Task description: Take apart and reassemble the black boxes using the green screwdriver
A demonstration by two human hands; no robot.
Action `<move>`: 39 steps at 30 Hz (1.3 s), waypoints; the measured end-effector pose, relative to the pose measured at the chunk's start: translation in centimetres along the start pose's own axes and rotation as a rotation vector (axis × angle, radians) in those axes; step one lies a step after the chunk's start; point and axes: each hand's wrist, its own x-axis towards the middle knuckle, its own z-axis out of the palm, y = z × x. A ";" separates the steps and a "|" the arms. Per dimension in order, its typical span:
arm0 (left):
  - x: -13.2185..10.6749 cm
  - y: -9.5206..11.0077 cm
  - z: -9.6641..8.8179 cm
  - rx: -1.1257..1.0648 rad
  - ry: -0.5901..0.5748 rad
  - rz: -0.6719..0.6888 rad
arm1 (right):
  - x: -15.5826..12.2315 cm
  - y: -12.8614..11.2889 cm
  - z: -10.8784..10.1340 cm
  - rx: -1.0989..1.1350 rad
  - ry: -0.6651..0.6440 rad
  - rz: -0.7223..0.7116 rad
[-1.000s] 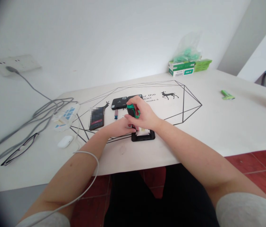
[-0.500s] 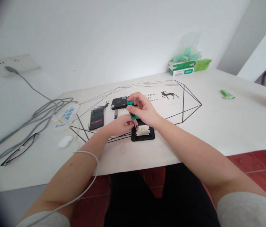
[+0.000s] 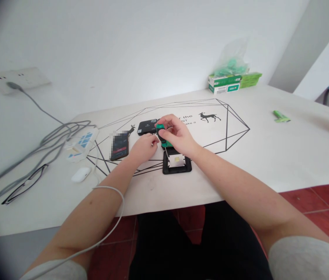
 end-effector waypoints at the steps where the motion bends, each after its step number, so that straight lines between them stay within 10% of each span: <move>1: 0.0 -0.1 -0.1 0.028 0.006 -0.044 | 0.0 -0.1 -0.1 0.028 -0.025 0.013; 17: -0.1 -0.5 -0.8 0.261 -0.081 -0.317 | -0.1 0.0 0.2 0.001 -0.043 0.010; 39: -0.2 -1.0 0.0 0.248 -0.145 -0.197 | 0.0 0.0 -0.2 -0.040 -0.037 -0.003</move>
